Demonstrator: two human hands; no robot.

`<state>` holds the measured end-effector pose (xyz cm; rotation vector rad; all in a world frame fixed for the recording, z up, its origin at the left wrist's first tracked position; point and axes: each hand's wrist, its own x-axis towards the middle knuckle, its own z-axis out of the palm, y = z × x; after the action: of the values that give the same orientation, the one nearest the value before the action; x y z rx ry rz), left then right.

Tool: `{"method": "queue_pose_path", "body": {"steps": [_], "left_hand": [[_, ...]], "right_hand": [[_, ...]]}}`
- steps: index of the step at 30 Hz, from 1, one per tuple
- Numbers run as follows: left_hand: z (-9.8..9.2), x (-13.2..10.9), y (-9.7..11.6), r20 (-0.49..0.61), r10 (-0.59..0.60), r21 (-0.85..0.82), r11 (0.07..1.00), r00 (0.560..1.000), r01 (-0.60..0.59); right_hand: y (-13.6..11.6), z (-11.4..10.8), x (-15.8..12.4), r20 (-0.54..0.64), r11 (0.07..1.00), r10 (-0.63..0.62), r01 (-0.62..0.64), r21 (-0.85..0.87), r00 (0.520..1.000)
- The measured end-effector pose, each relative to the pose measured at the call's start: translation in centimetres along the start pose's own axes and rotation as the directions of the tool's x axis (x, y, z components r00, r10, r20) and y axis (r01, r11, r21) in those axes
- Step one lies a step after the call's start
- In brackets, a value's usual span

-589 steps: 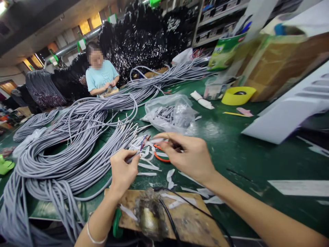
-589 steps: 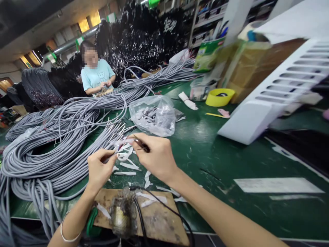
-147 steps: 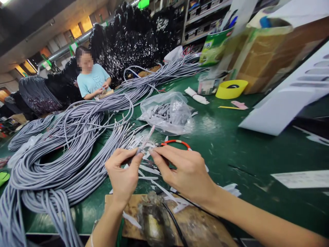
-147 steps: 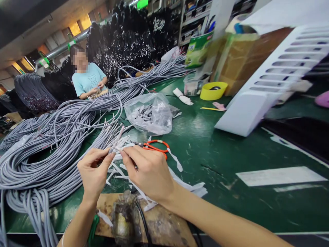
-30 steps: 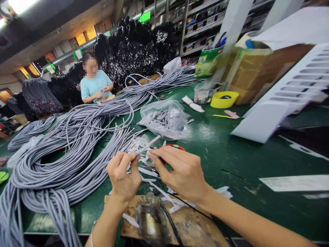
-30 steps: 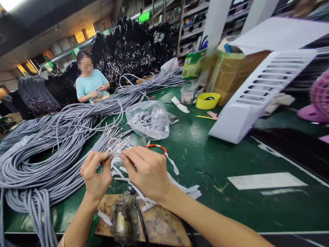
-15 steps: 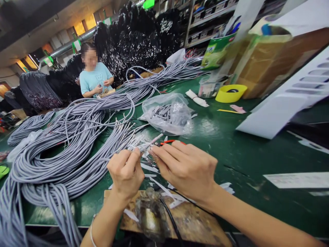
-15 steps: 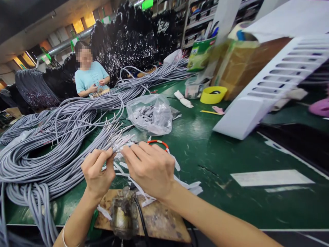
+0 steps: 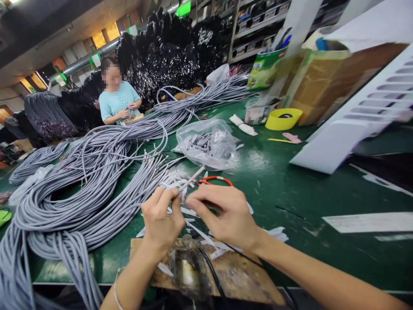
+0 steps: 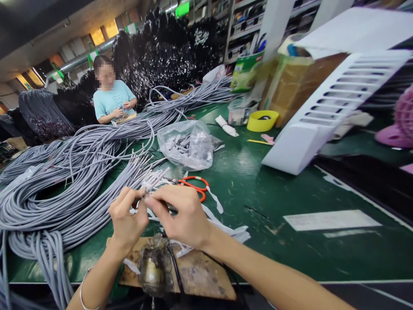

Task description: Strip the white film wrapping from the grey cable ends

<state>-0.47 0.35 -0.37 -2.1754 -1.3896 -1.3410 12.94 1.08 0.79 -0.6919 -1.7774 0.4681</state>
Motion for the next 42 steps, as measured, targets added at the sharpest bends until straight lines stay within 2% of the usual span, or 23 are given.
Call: {"method": "queue_pose_path", "body": {"steps": [3,5,7,8,10,11,13,16,18,22,26,30,33,36,39,42], "left_hand": [[0.4,0.0,-0.3,0.060,-0.089,-0.009,0.996,0.994,0.090],[0.5,0.2,-0.4,0.074,-0.138,-0.077,0.987,0.988,0.144],[0.5,0.4,-0.4,0.076,-0.217,-0.190,0.955,0.973,0.228],[0.4,0.5,-0.4,0.092,-0.264,-0.248,0.928,0.960,0.279],[0.2,0.6,-0.5,0.155,-0.337,-0.340,0.864,0.929,0.371],[0.0,0.7,-0.5,0.190,-0.354,-0.372,0.837,0.916,0.401],[-0.1,0.7,-0.6,0.244,-0.362,-0.408,0.803,0.899,0.434],[-0.2,0.7,-0.6,0.276,-0.339,-0.418,0.800,0.899,0.430],[-0.3,0.6,-0.5,0.296,-0.327,-0.412,0.804,0.897,0.429],[-0.4,0.7,-0.4,0.382,-0.331,-0.434,0.760,0.863,0.484],[-0.7,0.8,-0.6,0.483,-0.301,-0.476,0.698,0.822,0.535],[-0.7,0.8,-0.8,0.550,-0.319,-0.519,0.593,0.771,0.616],[-0.5,0.8,-0.6,0.552,-0.351,-0.559,0.517,0.756,0.648],[-0.2,1.0,-0.4,0.534,-0.404,-0.605,0.432,0.743,0.669],[0.0,1.2,-0.4,0.533,-0.473,-0.657,0.291,0.702,0.696],[0.2,1.3,-0.5,0.562,-0.468,-0.675,0.217,0.682,0.705]], "right_hand": [[-0.8,-0.3,-0.8,0.071,0.954,-0.299,0.300,0.002,0.952],[-0.8,-0.4,-1.1,0.009,0.948,-0.319,0.319,0.002,0.948],[-0.3,-0.4,-0.9,-0.162,0.991,-0.132,0.132,-0.017,0.978],[0.1,-0.4,-0.6,-0.255,1.000,0.009,-0.009,0.003,0.967],[0.8,-0.3,0.2,-0.362,0.960,0.280,-0.251,0.124,0.889],[1.1,-0.2,0.5,-0.358,0.924,0.378,-0.321,0.209,0.854],[1.5,0.1,1.1,-0.229,0.839,0.501,-0.403,0.366,0.835],[1.7,0.4,1.3,0.052,0.715,0.553,-0.505,0.483,0.832],[1.7,0.6,1.2,0.119,0.675,0.550,-0.524,0.520,0.827],[1.7,0.4,1.0,0.078,0.643,0.544,-0.474,0.602,0.836],[1.7,0.3,1.1,0.143,0.585,0.520,-0.473,0.658,0.842],[1.9,0.7,1.0,0.072,0.569,0.602,-0.491,0.660,0.795],[2.0,1.1,0.9,0.017,0.569,0.626,-0.472,0.673,0.780],[2.1,1.5,0.8,0.034,0.500,0.658,-0.470,0.727,0.753],[1.8,1.8,0.9,0.088,0.395,0.706,-0.493,0.775,0.703],[1.5,2.1,1.0,0.091,0.372,0.723,-0.498,0.783,0.685]]}}
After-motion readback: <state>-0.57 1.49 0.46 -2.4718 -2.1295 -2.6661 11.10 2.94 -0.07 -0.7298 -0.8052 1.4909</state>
